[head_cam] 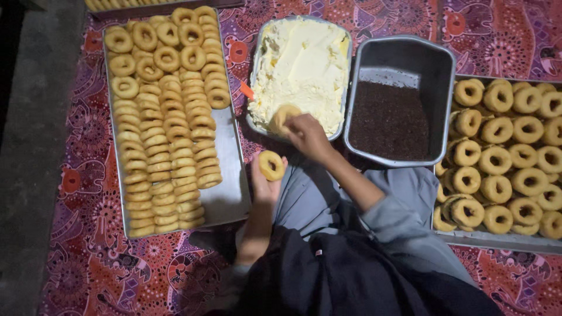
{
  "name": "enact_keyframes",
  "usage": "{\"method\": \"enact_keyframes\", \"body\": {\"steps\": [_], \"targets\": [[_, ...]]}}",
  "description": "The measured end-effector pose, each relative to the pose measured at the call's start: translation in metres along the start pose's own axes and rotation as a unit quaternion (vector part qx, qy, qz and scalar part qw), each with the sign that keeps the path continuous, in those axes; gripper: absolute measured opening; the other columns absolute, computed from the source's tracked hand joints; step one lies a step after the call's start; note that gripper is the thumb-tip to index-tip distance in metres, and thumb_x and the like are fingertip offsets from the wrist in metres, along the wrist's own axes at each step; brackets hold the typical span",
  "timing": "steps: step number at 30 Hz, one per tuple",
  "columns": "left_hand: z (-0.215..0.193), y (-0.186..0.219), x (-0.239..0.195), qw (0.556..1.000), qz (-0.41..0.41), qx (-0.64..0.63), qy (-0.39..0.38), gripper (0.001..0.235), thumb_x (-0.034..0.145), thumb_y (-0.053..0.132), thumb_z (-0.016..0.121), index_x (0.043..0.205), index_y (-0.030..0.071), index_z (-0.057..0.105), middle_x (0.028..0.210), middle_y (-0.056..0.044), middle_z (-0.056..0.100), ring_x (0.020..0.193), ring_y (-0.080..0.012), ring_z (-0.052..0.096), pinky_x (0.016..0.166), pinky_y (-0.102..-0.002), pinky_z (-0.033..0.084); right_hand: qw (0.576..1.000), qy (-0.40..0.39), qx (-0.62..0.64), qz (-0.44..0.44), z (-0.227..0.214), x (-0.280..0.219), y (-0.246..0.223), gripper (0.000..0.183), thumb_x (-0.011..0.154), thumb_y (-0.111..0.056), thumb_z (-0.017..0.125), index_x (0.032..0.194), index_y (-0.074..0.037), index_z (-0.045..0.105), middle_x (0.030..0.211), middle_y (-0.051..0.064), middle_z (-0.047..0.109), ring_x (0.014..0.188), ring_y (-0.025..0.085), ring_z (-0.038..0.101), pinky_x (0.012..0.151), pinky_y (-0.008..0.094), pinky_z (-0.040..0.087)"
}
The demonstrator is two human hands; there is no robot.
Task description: The person sits on the floor and repeatedly picks up ring-shaped donuts, fills them with a white cream using a small spatula, and then places them into a tray of dark crumbs. The filled donuts are then arranged on a separate tray.
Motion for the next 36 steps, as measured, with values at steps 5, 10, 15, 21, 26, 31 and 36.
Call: {"method": "enact_keyframes", "body": {"steps": [5,10,15,21,26,31,36], "targets": [[-0.031,0.012,0.041,0.995,0.041,-0.083,-0.034,0.056,0.108,0.055,0.049,0.126,0.003,0.061,0.109,-0.009,0.063,0.105,-0.0220,0.062,0.099,-0.043,0.052,0.998,-0.058,-0.007,0.022,0.022,0.026,0.000,0.030,0.076,-0.008,0.081,0.105,-0.009,0.073,0.096,0.012,0.069,0.095,0.033,0.065,0.086,0.042,0.053],[-0.013,0.014,0.050,0.989,0.024,-0.075,-0.127,0.054,0.113,0.047,0.037,0.138,0.004,0.057,0.126,-0.011,0.063,0.115,-0.0238,0.059,0.101,-0.043,0.047,0.978,-0.112,0.140,-0.104,0.027,-0.006,-0.038,0.029,0.077,-0.007,0.078,0.106,-0.008,0.074,0.104,0.011,0.073,0.100,0.032,0.068,0.091,0.042,0.054],[0.012,0.007,0.038,0.993,0.013,-0.025,-0.112,0.053,0.110,0.041,0.037,0.138,-0.001,0.054,0.138,-0.016,0.059,0.129,-0.0292,0.057,0.114,-0.047,0.044,0.997,0.002,-0.058,-0.052,-0.003,0.015,-0.001,0.023,0.080,-0.007,0.083,0.102,-0.007,0.076,0.108,0.016,0.072,0.098,0.034,0.067,0.088,0.042,0.055],[0.015,0.006,0.034,0.995,0.000,-0.031,-0.089,0.059,0.109,0.048,0.038,0.139,0.001,0.055,0.136,-0.016,0.060,0.127,-0.0299,0.056,0.109,-0.048,0.044,0.992,-0.093,0.064,-0.048,-0.002,-0.004,-0.017,0.027,0.078,-0.009,0.080,0.105,-0.006,0.076,0.102,0.012,0.074,0.097,0.032,0.068,0.090,0.041,0.054],[0.006,-0.013,0.041,0.996,-0.028,0.007,-0.085,0.060,0.106,0.051,0.038,0.137,0.003,0.055,0.133,-0.013,0.062,0.126,-0.0278,0.058,0.111,-0.047,0.044,0.994,-0.098,0.042,-0.022,-0.011,-0.002,-0.034,0.026,0.084,-0.008,0.082,0.109,-0.004,0.074,0.098,0.014,0.071,0.095,0.033,0.067,0.089,0.042,0.053],[0.021,-0.020,0.043,0.989,-0.019,-0.019,-0.148,0.056,0.112,0.046,0.039,0.142,0.001,0.052,0.135,-0.016,0.059,0.128,-0.0292,0.056,0.113,-0.048,0.043,0.984,-0.124,0.051,-0.115,-0.029,-0.002,-0.053,0.033,0.076,-0.008,0.079,0.108,-0.004,0.071,0.109,0.014,0.073,0.105,0.035,0.067,0.094,0.042,0.053],[0.052,-0.031,0.035,0.989,-0.050,0.009,-0.137,0.059,0.108,0.046,0.036,0.144,0.001,0.048,0.141,-0.017,0.056,0.131,-0.0300,0.055,0.111,-0.049,0.043,0.997,-0.065,0.030,-0.037,-0.064,-0.038,-0.032,0.036,0.079,-0.003,0.079,0.114,-0.004,0.073,0.104,0.015,0.071,0.101,0.035,0.067,0.091,0.044,0.054]]}}
Point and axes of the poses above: each hand's wrist, its own x-axis towards the middle knuckle, its own z-axis out of the palm, y = z × x, the point moved 7 cm from there along x, towards the middle knuckle
